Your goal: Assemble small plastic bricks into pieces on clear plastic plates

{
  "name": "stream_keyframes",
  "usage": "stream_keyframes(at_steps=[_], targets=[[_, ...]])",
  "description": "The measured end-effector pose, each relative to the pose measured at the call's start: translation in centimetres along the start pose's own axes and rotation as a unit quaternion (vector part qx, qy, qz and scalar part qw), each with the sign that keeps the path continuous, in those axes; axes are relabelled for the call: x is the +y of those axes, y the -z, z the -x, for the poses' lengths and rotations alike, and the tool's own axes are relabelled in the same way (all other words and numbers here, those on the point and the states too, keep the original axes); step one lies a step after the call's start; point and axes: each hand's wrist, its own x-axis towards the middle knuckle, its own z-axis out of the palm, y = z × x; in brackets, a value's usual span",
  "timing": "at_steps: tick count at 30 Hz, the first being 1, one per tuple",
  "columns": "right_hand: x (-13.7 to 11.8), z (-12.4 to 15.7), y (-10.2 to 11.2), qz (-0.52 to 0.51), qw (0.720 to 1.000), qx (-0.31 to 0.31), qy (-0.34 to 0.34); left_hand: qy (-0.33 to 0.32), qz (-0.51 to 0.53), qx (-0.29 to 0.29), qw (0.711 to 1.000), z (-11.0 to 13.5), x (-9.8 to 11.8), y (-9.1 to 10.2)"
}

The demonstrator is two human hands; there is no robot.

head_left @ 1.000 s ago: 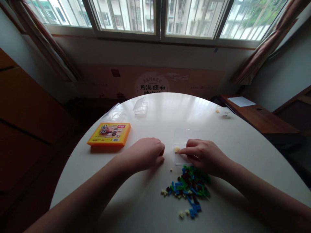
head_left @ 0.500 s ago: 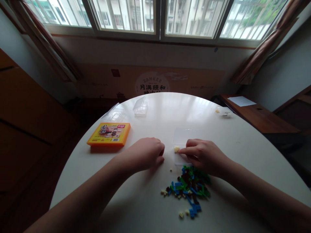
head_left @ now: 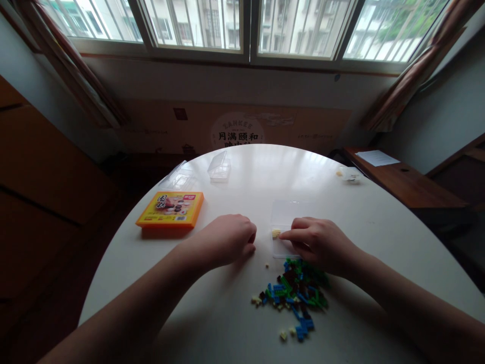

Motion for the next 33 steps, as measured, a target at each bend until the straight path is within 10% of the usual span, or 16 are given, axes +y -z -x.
stream_keyframes(at_steps=[16,33], targets=[[0.1,0.4,0.3,-0.025,0.991,0.128,0.032,-0.056,0.119,0.099,0.986,-0.6,0.3,0.4],[-1.7,0.5,1.5,-0.084,0.947,0.286,0.123,0.003,0.534,0.096,0.84,-1.1,3.8,-0.7]])
